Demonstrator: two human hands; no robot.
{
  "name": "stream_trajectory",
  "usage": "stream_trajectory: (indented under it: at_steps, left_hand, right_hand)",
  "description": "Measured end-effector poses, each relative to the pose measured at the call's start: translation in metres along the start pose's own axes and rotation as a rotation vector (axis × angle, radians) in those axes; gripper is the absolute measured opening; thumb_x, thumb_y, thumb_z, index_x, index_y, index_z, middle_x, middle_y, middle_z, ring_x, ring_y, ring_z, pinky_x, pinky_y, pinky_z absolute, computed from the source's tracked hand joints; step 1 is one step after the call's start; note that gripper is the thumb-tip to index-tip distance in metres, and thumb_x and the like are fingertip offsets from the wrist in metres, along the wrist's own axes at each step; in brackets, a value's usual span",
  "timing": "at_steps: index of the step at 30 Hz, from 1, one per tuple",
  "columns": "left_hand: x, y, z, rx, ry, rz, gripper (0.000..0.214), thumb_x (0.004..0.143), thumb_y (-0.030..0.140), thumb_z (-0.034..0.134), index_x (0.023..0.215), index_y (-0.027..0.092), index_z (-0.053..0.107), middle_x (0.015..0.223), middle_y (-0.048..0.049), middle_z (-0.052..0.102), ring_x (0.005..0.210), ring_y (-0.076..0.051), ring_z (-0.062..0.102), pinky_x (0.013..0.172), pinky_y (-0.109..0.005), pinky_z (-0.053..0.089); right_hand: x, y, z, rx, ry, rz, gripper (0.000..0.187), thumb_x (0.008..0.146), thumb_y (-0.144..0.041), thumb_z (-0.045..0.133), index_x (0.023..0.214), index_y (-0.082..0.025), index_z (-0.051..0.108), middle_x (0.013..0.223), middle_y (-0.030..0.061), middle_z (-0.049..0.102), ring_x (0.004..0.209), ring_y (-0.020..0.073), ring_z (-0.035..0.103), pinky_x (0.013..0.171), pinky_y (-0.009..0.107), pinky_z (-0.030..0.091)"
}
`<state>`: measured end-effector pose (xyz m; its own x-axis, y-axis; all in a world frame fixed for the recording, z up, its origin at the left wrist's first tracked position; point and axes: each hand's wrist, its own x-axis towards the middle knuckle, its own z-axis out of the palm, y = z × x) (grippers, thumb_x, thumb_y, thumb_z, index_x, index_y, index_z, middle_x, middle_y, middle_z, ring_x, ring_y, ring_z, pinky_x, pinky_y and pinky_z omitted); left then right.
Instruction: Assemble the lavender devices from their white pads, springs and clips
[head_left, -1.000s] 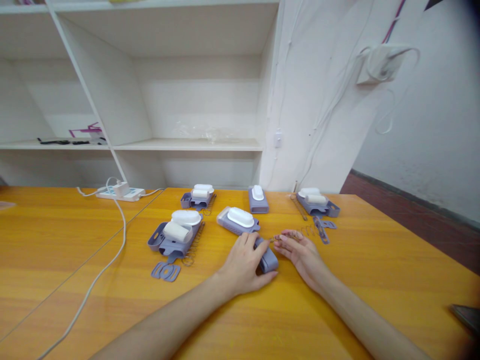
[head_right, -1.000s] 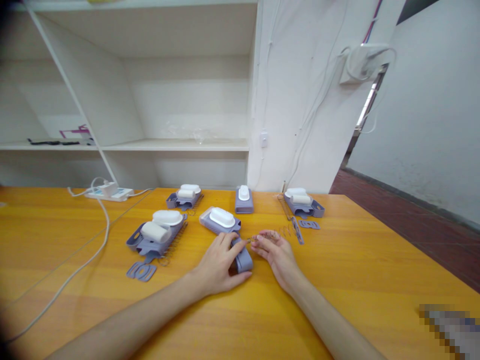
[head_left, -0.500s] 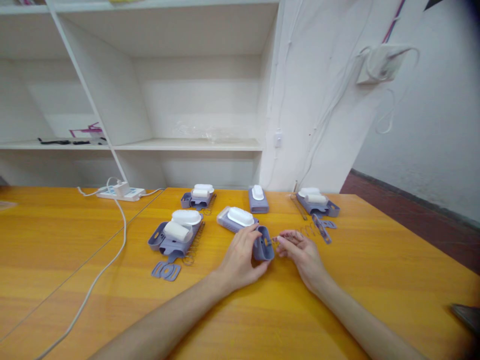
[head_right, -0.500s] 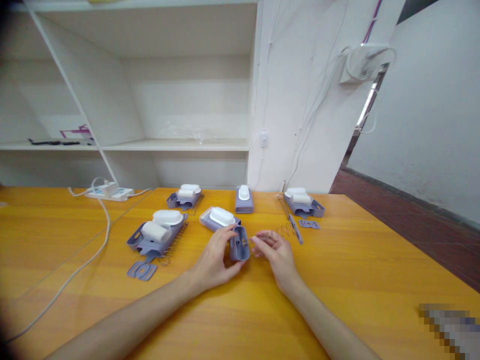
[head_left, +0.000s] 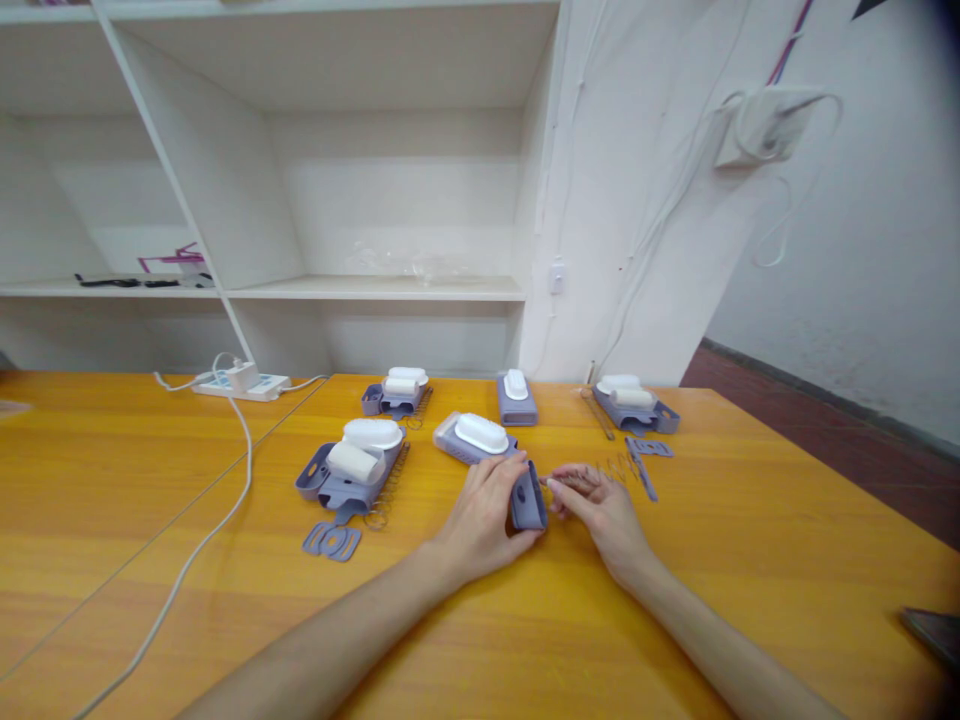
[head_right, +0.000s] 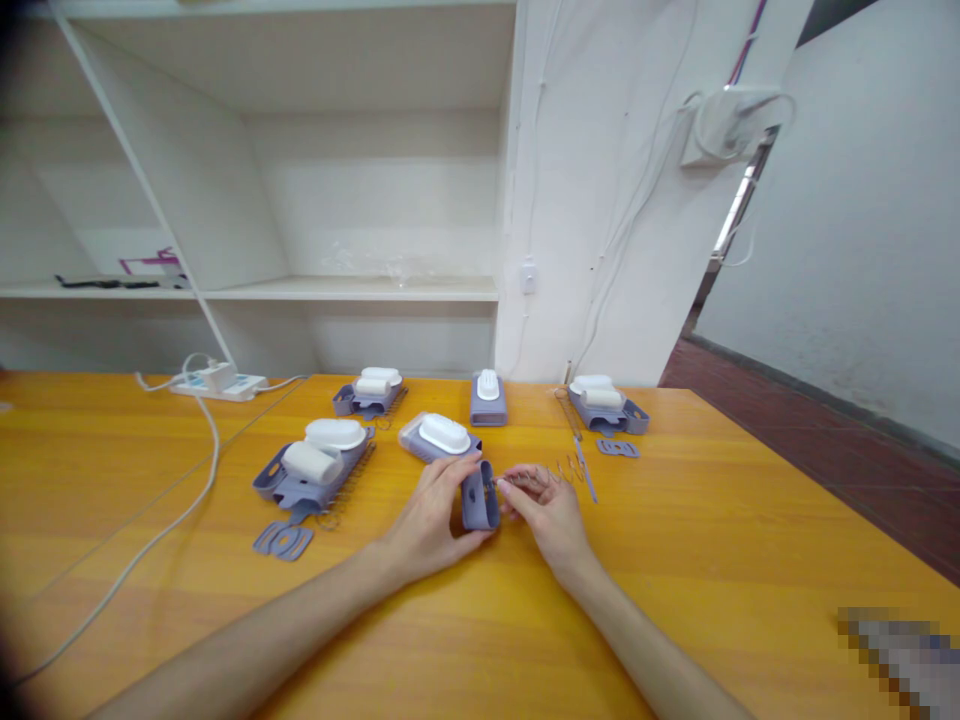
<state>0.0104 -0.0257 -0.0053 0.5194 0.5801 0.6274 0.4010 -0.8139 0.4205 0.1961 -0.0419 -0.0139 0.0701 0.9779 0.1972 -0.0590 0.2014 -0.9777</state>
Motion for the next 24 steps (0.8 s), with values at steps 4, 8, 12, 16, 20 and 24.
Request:
stream_trajectory:
  at_steps: [4, 8, 12, 16, 20, 24]
  left_hand:
    - [-0.0003, 0.0008, -0.0002, 0.005, 0.011, -0.019, 0.074, 0.065, 0.023, 0.068, 0.130, 0.021, 0.033, 0.133, -0.0087, 0.044, 0.121, -0.024, 0.039, 0.102, -0.043, 0.035]
    - [-0.0002, 0.0003, -0.0002, 0.018, 0.020, -0.020, 0.073, 0.065, 0.024, 0.069, 0.129, 0.021, 0.034, 0.134, -0.0086, 0.043, 0.121, -0.025, 0.039, 0.101, -0.043, 0.035]
    - [0.0002, -0.0006, 0.0000, 0.030, 0.029, -0.012, 0.074, 0.066, 0.025, 0.069, 0.130, 0.021, 0.033, 0.135, -0.0086, 0.043, 0.121, -0.025, 0.038, 0.101, -0.043, 0.035]
    - [0.0004, -0.0001, -0.0002, 0.026, 0.026, -0.007, 0.076, 0.066, 0.025, 0.070, 0.131, 0.021, 0.031, 0.134, -0.0088, 0.043, 0.121, -0.025, 0.039, 0.101, -0.044, 0.036]
    - [0.0004, -0.0008, 0.0000, 0.026, 0.023, 0.010, 0.074, 0.066, 0.025, 0.069, 0.130, 0.021, 0.032, 0.134, -0.0093, 0.043, 0.121, -0.025, 0.040, 0.101, -0.044, 0.036]
    - [0.0002, -0.0030, 0.0008, 0.012, 0.039, 0.030, 0.073, 0.066, 0.024, 0.069, 0.129, 0.020, 0.033, 0.134, -0.0099, 0.043, 0.120, -0.024, 0.040, 0.102, -0.043, 0.036]
  right_hand:
    - [0.0000, 0.0000, 0.0009, -0.001, -0.013, 0.033, 0.026, 0.072, -0.035, 0.071, 0.083, -0.016, 0.058, 0.077, 0.0035, 0.067, 0.057, 0.0124, 0.058, 0.054, 0.024, 0.044]
    - [0.0007, 0.0016, 0.0000, 0.025, 0.026, 0.051, 0.026, 0.071, -0.034, 0.072, 0.084, -0.016, 0.058, 0.073, 0.0023, 0.066, 0.056, 0.0119, 0.058, 0.053, 0.023, 0.043]
    - [0.0010, 0.0040, -0.0013, 0.073, 0.054, 0.067, 0.028, 0.071, -0.033, 0.072, 0.085, -0.015, 0.058, 0.072, 0.0022, 0.065, 0.056, 0.0114, 0.057, 0.052, 0.022, 0.042]
    - [-0.0002, 0.0040, -0.0008, 0.088, 0.033, 0.082, 0.029, 0.070, -0.035, 0.072, 0.087, -0.015, 0.058, 0.082, 0.0061, 0.068, 0.058, 0.0124, 0.058, 0.054, 0.024, 0.044]
    - [-0.0012, 0.0020, 0.0006, 0.076, 0.004, 0.091, 0.029, 0.069, -0.035, 0.073, 0.085, -0.016, 0.058, 0.082, 0.0066, 0.069, 0.057, 0.0128, 0.059, 0.055, 0.025, 0.045]
    - [-0.0006, 0.0006, 0.0019, 0.037, -0.020, 0.121, 0.029, 0.066, -0.036, 0.075, 0.081, -0.016, 0.061, 0.080, 0.0051, 0.069, 0.057, 0.0129, 0.060, 0.055, 0.024, 0.047]
